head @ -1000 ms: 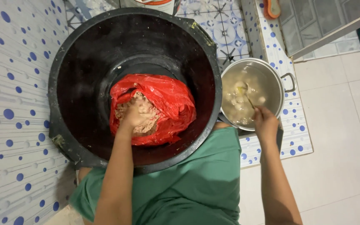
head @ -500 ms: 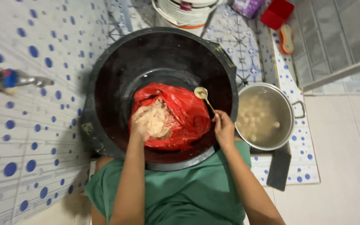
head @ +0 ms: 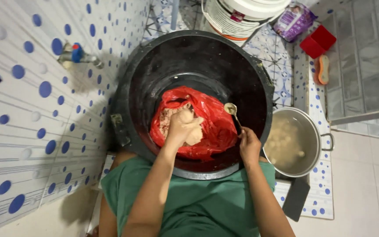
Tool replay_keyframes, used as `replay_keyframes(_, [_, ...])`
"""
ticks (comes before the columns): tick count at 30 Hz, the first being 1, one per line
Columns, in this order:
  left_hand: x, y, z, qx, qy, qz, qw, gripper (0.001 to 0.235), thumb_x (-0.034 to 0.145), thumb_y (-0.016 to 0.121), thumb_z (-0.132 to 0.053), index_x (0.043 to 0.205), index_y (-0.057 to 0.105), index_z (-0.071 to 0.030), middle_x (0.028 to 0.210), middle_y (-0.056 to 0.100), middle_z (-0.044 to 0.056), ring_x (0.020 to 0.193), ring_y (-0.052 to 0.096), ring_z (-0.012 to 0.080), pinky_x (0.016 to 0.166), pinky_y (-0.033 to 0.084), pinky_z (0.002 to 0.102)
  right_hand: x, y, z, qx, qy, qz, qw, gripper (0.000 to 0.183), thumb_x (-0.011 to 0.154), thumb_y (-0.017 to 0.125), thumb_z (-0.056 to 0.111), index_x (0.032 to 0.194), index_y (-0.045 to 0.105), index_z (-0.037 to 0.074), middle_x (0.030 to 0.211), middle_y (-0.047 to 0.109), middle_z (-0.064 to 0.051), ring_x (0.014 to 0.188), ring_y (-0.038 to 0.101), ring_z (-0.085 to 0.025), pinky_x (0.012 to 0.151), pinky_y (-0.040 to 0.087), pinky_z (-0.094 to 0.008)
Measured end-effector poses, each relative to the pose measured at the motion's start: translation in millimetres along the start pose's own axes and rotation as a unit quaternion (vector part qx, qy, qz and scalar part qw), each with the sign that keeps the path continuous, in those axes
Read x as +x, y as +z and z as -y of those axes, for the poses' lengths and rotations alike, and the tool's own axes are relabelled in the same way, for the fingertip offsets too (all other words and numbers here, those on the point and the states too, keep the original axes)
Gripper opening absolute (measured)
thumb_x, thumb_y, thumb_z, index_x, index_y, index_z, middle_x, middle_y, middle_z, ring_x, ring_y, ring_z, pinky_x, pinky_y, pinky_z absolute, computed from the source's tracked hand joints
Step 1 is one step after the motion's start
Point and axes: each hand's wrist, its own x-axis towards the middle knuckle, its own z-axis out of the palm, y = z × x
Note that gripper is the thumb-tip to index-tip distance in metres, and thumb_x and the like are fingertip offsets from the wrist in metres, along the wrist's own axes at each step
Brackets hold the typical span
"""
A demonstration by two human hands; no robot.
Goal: The person scoops a paste-like mixture from a red plastic bag inside a black bucket using a spoon, rolls it into balls by hand, and drops them into a pot of water. The process repeats continuously throughout the clip.
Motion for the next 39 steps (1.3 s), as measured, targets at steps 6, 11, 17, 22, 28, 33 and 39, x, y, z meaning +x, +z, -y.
replay_keyframes(6, [8.3,-6.8,-15.6,-0.002,0.064,0.096,0.993,0.026,0.085,0.075,-0.012,0.067,0.061,-0.001,0.057,0.058,0.015,0.06,0.065,0.0249,0.065,0.055,0.032,0.1,-3.0,7.2,-0.018,-0.002,-0.002,1.0,0.015,0.105,0.063,0.008,0.111,0.077,0.01,0.072,0.073,-0.007,0.076,0.07,-0.028,0.072,0.056,-0.04])
replay_keyframes(11, [-12.9,2.0,-53.9,-0.113,0.003,0.104,0.988,0.009,0.087,0.078,-0.006,0.095,0.075,-0.004,0.06,0.068,0.01,0.047,0.058,0.0078,0.046,0.05,0.021,0.1,-4.6,8.5,-0.028,0.002,0.0,1.0,0.016,0.106,0.061,0.01,0.112,0.076,0.01,0.073,0.072,-0.006,0.073,0.068,-0.026,0.069,0.055,-0.04])
replay_keyframes(17, [-15.5,7.4,-24.1,-0.03,0.022,0.071,0.997,0.022,0.07,0.09,-0.006,0.087,0.077,-0.011,0.07,0.071,0.005,0.065,0.064,0.0084,0.065,0.059,0.029,-0.4,-2.3,3.5,-0.027,0.012,-0.001,1.0,0.016,0.106,0.062,0.01,0.113,0.076,0.009,0.074,0.072,-0.008,0.074,0.068,-0.027,0.068,0.054,-0.04])
replay_keyframes(22, [-8.4,9.2,-8.6,-0.122,0.005,0.083,0.989,0.034,0.078,0.076,0.01,0.061,0.051,-0.005,0.047,0.048,0.005,0.034,0.049,0.0143,0.029,0.043,0.03,0.4,-2.4,5.2,-0.019,0.031,0.007,0.999,0.017,0.107,0.061,0.011,0.114,0.076,0.009,0.075,0.072,-0.008,0.075,0.069,-0.027,0.068,0.054,-0.04])
replay_keyframes(28, [-16.6,11.8,-57.6,0.022,0.095,0.118,0.988,0.031,0.082,0.077,0.005,0.066,0.05,0.006,0.044,0.047,0.022,0.041,0.054,0.0321,0.035,0.044,0.041,1.1,-3.0,7.0,-0.011,0.045,0.01,0.999,0.017,0.107,0.06,0.011,0.115,0.076,0.01,0.075,0.072,-0.007,0.074,0.068,-0.025,0.067,0.053,-0.039])
replay_keyframes(33, [-20.6,12.1,-40.5,0.008,0.027,0.089,0.996,0.011,0.09,0.08,-0.021,0.088,0.076,-0.011,0.064,0.068,0.004,0.061,0.058,0.0076,0.058,0.054,0.029,-0.2,-2.6,7.5,-0.008,0.035,0.003,0.999,0.017,0.108,0.061,0.011,0.115,0.076,0.008,0.075,0.072,-0.007,0.071,0.066,-0.023,0.065,0.052,-0.038])
replay_keyframes(39, [-15.8,19.3,-15.4,-0.049,-0.041,0.102,0.993,0.017,0.079,0.084,0.001,0.092,0.074,0.001,0.06,0.064,0.012,0.035,0.055,0.0167,0.026,0.049,0.029,0.8,-2.1,6.5,0.002,0.037,0.002,0.999,0.017,0.108,0.061,0.013,0.115,0.077,0.01,0.074,0.072,-0.005,0.072,0.067,-0.023,0.065,0.053,-0.038])
